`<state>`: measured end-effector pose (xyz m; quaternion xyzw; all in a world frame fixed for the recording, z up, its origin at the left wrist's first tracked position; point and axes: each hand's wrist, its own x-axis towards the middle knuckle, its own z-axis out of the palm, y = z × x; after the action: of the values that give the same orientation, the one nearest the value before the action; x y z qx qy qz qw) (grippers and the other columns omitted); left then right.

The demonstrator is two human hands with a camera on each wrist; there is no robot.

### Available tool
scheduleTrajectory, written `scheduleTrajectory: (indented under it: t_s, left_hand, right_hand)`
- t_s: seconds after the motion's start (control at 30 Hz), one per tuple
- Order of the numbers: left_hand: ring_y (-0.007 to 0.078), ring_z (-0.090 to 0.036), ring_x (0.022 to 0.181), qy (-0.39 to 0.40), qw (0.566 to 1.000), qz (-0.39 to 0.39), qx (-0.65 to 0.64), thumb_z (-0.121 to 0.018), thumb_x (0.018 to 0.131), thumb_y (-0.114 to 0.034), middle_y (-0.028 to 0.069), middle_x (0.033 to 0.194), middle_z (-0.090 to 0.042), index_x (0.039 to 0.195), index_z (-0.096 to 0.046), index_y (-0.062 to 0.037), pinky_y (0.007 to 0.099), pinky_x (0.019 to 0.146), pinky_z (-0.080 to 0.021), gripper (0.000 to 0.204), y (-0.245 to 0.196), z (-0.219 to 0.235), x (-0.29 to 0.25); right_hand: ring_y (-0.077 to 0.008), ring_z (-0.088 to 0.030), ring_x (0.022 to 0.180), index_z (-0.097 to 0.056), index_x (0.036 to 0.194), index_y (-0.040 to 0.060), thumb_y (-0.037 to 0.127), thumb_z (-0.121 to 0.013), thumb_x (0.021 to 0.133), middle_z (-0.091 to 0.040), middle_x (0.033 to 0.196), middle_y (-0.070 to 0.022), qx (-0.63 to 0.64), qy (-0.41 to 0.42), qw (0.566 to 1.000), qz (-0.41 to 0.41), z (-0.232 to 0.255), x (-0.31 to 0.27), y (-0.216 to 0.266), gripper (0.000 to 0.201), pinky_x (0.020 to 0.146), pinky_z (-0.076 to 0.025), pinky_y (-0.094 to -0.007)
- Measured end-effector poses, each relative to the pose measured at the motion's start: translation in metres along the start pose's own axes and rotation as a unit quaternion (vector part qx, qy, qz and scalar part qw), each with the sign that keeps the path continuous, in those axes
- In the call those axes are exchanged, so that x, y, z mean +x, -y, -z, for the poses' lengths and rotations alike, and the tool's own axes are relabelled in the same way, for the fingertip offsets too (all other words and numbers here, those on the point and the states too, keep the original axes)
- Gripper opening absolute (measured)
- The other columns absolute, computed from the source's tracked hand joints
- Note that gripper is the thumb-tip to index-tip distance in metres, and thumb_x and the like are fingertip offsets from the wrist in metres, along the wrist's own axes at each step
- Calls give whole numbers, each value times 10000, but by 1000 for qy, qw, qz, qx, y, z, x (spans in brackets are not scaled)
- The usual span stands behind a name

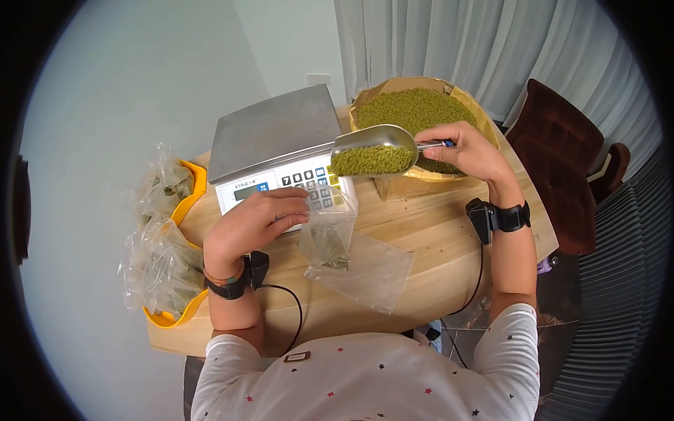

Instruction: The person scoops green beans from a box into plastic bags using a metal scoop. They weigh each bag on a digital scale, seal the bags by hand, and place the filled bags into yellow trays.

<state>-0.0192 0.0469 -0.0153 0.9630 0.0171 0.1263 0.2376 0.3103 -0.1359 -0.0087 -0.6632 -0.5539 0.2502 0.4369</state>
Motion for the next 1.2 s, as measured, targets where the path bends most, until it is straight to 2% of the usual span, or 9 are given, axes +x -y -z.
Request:
scheduleTrajectory:
  t_s: [0.2,0.3,0.47,0.7,0.8,0.87,1.03,1.1,1.2]
  left_hand:
    - [380,-642,1018,42,998,42,-4,-621,921,-135,176,1187,-660,1001,-672,-11,410,861,-515,156,-3,5,2]
    - [380,-641,1019,53,997,58,-8,-623,918,-127,170,1190,-660,1000,-670,-11,408,857,-516,150,-5,6,2]
    - [377,-633,1048,48,998,42,3,-632,910,-118,170,1183,-662,1003,-666,-9,409,874,-510,146,-3,5,1]
    - [365,-622,1091,42,998,54,-14,-638,916,-132,167,1179,-668,1010,-693,-12,410,901,-505,163,-5,4,3]
    - [344,-625,902,-4,1000,-4,12,-589,895,-126,97,979,-650,935,-659,-31,421,763,-507,125,-1,-1,1]
    - [344,-626,902,-3,1000,-7,13,-591,893,-126,95,979,-651,936,-660,-31,420,762,-507,125,0,-1,1]
    - [343,-627,900,-7,1000,-10,15,-595,890,-126,91,979,-653,933,-662,-31,419,762,-507,124,-3,1,2]
    - [355,-637,1073,56,997,51,10,-642,905,-110,155,1204,-667,1006,-705,-20,399,897,-516,149,-7,6,4]
    - [354,-646,1055,55,996,74,-8,-639,900,-97,156,1212,-664,1018,-704,-32,395,890,-520,150,-8,6,4]
  right_hand:
    - [-186,-587,739,-704,1090,7,30,-699,852,-648,811,-88,-121,37,988,88,-25,-1,48,239,688,-457,-311]
    - [-240,-566,754,-720,1058,24,23,-683,844,-616,797,-102,-191,55,978,67,-38,-5,70,217,724,-432,-340]
    - [-275,-540,837,-740,1015,53,28,-665,822,-563,769,-97,-381,-41,900,207,-57,-18,85,208,858,-371,-361]
    - [-268,-550,819,-741,1001,53,36,-679,809,-564,773,-99,-382,-67,892,232,-54,-21,83,202,829,-393,-356]
    - [-277,-532,805,-734,1042,52,27,-716,780,-560,807,-87,-372,-68,902,207,-37,-16,72,264,811,-409,-371]
    - [-308,-573,843,-730,1035,31,35,-677,825,-599,811,-131,-304,-85,944,100,-24,-11,62,216,781,-439,-399]
    - [-378,-603,944,-696,1114,15,-28,-610,835,-642,970,-200,-339,-192,920,33,21,14,-30,295,831,-470,-436]
    - [-404,-613,992,-681,1149,11,-62,-573,834,-648,1035,-223,-385,-218,897,21,28,18,-62,341,863,-476,-440]
    - [-418,-609,1017,-675,1163,6,-110,-509,804,-638,1056,-256,-409,-234,881,-52,31,22,-90,412,895,-474,-446]
